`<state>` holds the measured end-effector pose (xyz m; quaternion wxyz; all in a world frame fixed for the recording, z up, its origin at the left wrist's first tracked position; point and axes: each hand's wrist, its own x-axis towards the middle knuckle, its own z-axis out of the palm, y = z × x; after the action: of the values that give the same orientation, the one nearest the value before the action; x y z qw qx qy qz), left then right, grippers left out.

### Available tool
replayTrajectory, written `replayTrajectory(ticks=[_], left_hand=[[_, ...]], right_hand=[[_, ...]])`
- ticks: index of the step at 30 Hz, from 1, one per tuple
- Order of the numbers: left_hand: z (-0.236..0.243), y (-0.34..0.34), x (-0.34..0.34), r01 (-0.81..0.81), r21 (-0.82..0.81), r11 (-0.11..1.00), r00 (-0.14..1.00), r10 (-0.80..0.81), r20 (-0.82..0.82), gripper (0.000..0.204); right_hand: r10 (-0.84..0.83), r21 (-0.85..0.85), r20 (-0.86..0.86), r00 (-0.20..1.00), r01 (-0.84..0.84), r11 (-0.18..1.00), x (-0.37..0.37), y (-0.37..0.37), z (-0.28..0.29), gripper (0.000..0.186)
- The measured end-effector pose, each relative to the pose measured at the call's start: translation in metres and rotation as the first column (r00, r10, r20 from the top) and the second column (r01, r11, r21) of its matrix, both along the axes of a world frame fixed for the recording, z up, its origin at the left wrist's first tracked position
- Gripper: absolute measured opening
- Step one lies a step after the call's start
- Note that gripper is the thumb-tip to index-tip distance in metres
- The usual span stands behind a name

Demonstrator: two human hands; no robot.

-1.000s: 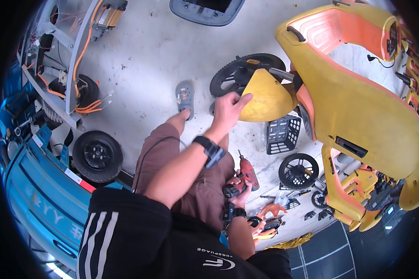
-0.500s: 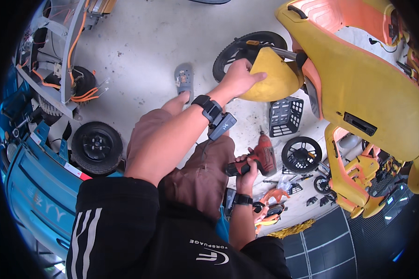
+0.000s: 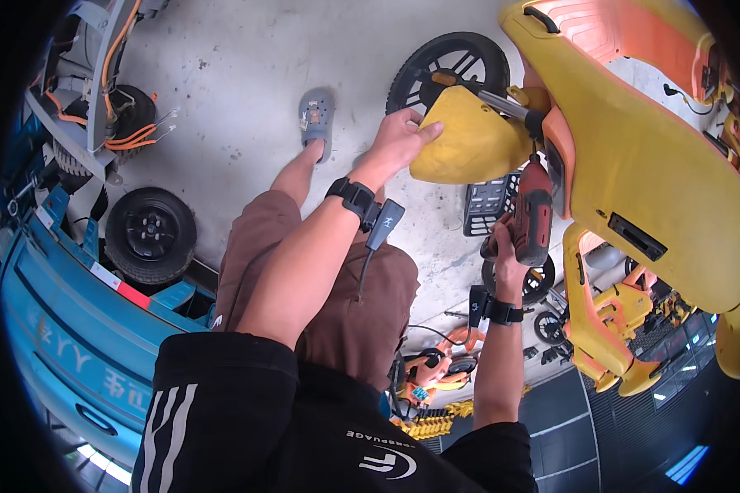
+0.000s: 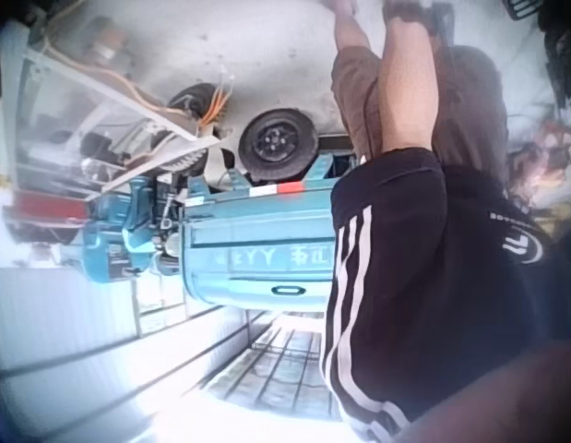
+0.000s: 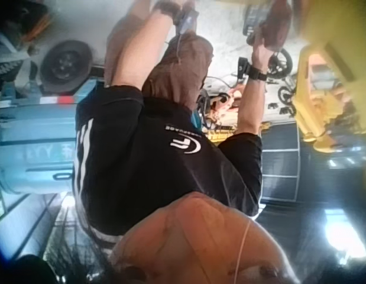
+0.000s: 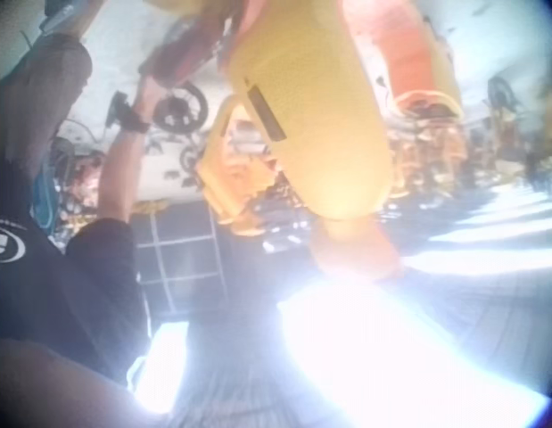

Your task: The person unscrews fasteners from a basket on a yellow scooter using a power drill, removes the basket, and then uses the drill to remove a plastic component from the front fork assembly. The person then moves to another yellow scooter and performs similar disassembly actions on its front basket.

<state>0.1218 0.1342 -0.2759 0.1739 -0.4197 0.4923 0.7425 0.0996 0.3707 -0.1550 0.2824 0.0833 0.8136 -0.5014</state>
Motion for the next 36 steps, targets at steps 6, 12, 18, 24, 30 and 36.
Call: replayTrajectory(ticks=[6, 12, 18, 24, 30, 36], left_hand=[[0.000, -0.009, 0.008, 0.255, -0.075, 0.964, 0.967, -0.255, 0.012, 0.030], [0.034, 0.022, 0.004, 0.154, 0.054, 0.987, 0.986, -0.157, 0.061, 0.029], [0.013, 0.068, 0.038, -0.029, 0.187, 0.982, 0.995, 0.047, -0.093, 0.024], [-0.003, 0.096, 0.045, -0.015, 0.246, 0.969, 0.996, 0.035, -0.080, 0.024], [0.011, 0.091, 0.041, -0.009, 0.245, 0.970, 0.999, 0.021, -0.046, 0.025], [0.010, 0.095, 0.042, -0.103, 0.207, 0.973, 0.992, 0.115, -0.046, 0.025]], right_hand=[[-0.024, -0.018, 0.033, 0.999, 0.024, 1.000, -0.001, 0.002, -0.017, 0.030], [-0.012, 0.066, -0.025, 1.000, 0.013, 0.998, -0.016, 0.011, -0.028, 0.033], [0.591, 0.425, -0.140, 0.794, -0.491, 0.761, -0.014, -0.039, 0.023, 0.049], [-0.046, 0.271, 0.065, 0.997, 0.027, 0.962, -0.039, -0.087, 0.013, 0.030], [-0.176, 0.365, 0.124, 0.977, 0.120, 0.923, -0.053, -0.116, 0.019, 0.021], [-0.134, 0.406, 0.109, 0.985, 0.079, 0.910, -0.060, -0.122, 0.015, 0.017]])
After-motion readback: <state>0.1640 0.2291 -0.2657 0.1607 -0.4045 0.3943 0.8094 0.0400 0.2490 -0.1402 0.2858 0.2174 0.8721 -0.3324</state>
